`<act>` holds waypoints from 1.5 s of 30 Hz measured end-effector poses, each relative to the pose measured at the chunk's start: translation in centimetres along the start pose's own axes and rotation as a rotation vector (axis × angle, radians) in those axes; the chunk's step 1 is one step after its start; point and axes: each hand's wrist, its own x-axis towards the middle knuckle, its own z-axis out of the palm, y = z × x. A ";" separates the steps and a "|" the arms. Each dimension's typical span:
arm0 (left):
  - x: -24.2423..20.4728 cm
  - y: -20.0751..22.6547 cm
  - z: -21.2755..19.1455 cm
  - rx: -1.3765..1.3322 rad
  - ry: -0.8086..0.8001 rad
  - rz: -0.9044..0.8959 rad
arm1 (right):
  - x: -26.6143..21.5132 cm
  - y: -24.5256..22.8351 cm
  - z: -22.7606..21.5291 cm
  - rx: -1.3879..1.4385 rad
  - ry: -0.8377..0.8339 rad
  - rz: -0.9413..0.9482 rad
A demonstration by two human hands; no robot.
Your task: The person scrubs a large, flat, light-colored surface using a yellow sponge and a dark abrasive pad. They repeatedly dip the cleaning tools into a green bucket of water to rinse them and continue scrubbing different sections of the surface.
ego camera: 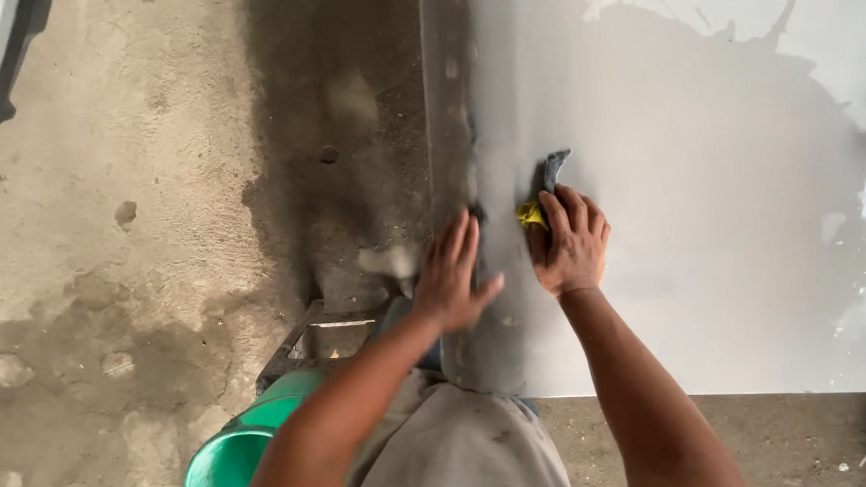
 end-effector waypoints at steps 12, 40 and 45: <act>10.1 -1.7 -4.9 -0.129 0.062 0.000 | 1.2 1.0 -0.3 0.032 0.010 0.063; 35.5 -16.7 -13.8 0.124 -0.304 0.637 | 11.4 -10.5 9.1 -0.246 0.286 0.863; 45.8 -15.6 -17.9 0.176 -0.143 0.233 | 19.1 -9.9 8.3 -0.195 0.205 0.764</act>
